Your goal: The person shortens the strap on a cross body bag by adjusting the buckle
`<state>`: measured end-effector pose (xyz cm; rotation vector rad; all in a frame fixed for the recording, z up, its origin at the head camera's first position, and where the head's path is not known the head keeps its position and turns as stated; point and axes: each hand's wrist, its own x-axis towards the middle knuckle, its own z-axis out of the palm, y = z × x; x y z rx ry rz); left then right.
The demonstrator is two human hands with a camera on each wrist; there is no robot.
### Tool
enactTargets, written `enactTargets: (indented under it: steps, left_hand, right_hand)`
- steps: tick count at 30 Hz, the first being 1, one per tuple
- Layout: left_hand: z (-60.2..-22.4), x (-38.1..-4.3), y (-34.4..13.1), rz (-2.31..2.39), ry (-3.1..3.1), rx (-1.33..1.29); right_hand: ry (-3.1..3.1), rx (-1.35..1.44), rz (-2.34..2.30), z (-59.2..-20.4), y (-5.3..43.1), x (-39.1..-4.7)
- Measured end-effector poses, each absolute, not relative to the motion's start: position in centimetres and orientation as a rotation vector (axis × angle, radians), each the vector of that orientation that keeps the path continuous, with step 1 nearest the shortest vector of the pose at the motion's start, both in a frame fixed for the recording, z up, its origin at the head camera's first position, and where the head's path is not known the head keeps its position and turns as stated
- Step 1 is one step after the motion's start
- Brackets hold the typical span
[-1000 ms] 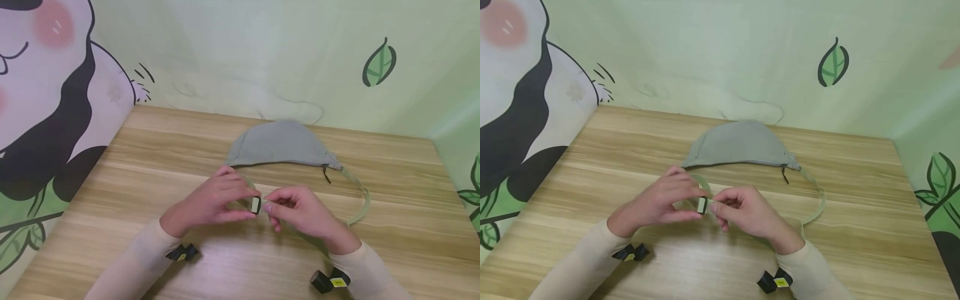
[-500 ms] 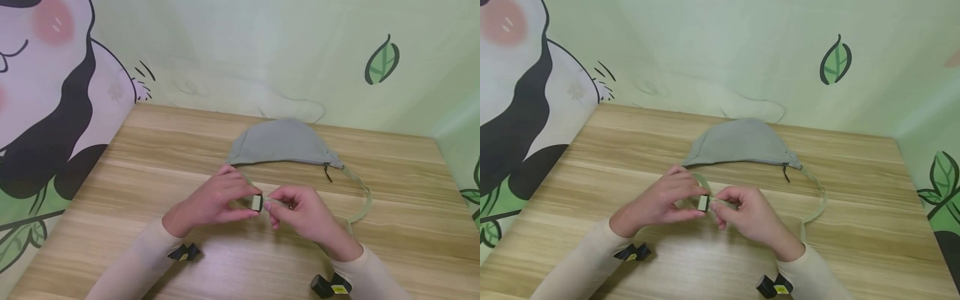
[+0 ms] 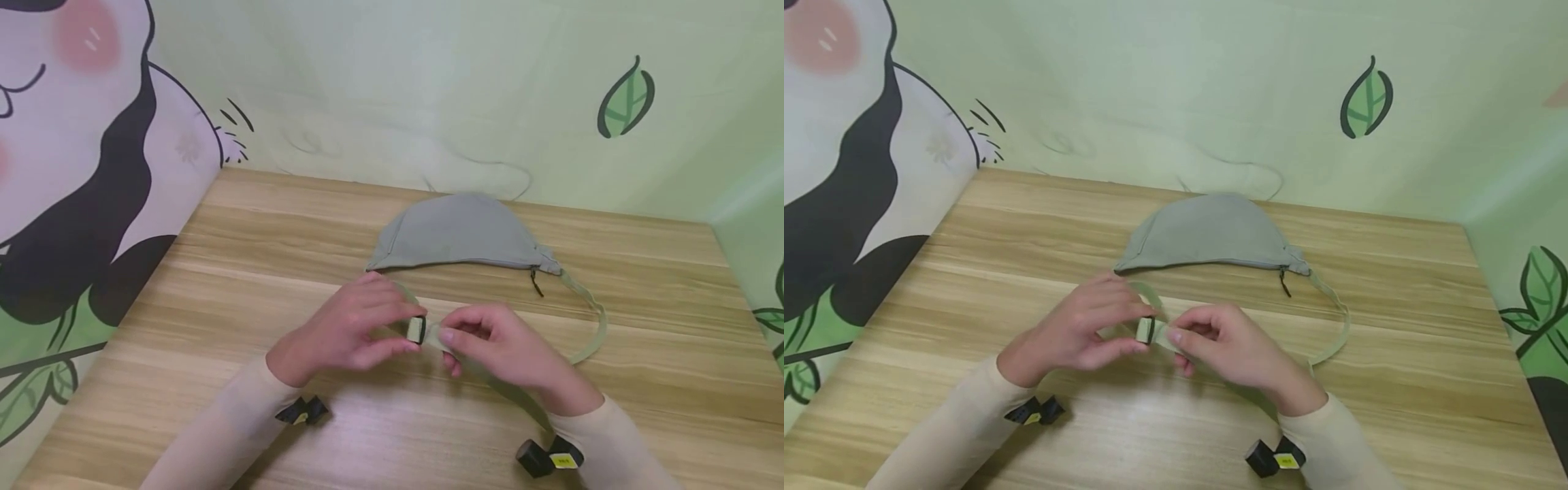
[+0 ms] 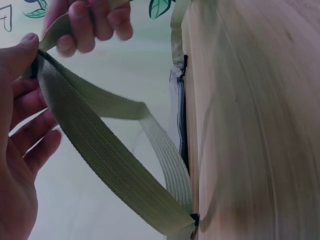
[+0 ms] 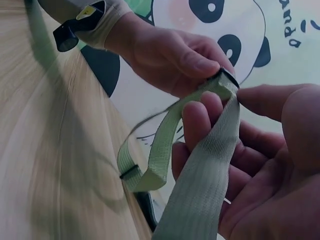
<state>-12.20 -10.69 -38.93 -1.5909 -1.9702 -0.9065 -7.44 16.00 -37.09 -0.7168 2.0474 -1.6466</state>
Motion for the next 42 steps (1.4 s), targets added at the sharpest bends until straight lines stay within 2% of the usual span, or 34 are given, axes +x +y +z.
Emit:
enactTargets:
  steps: [8, 27, 38, 42]
  left_hand:
    - [-39.1, -12.1, -11.0, -0.968, -2.004, -1.632]
    - [-39.1, -12.2, -10.7, -0.969, -2.046, -1.689]
    - [-39.4, -12.4, -11.1, -1.08, -2.02, -1.663]
    - [-39.3, -12.4, -11.1, -1.088, -2.016, -1.667]
  right_hand:
    - [1.997, -0.779, -1.687, -37.5, 16.4, -7.4]
    - [2.059, -0.735, -1.678, -37.4, 15.4, -7.2]
    - [2.028, -0.644, -1.657, -38.5, 17.7, -7.0]
    - [2.0, -0.708, -1.703, -38.6, 17.9, -6.9]
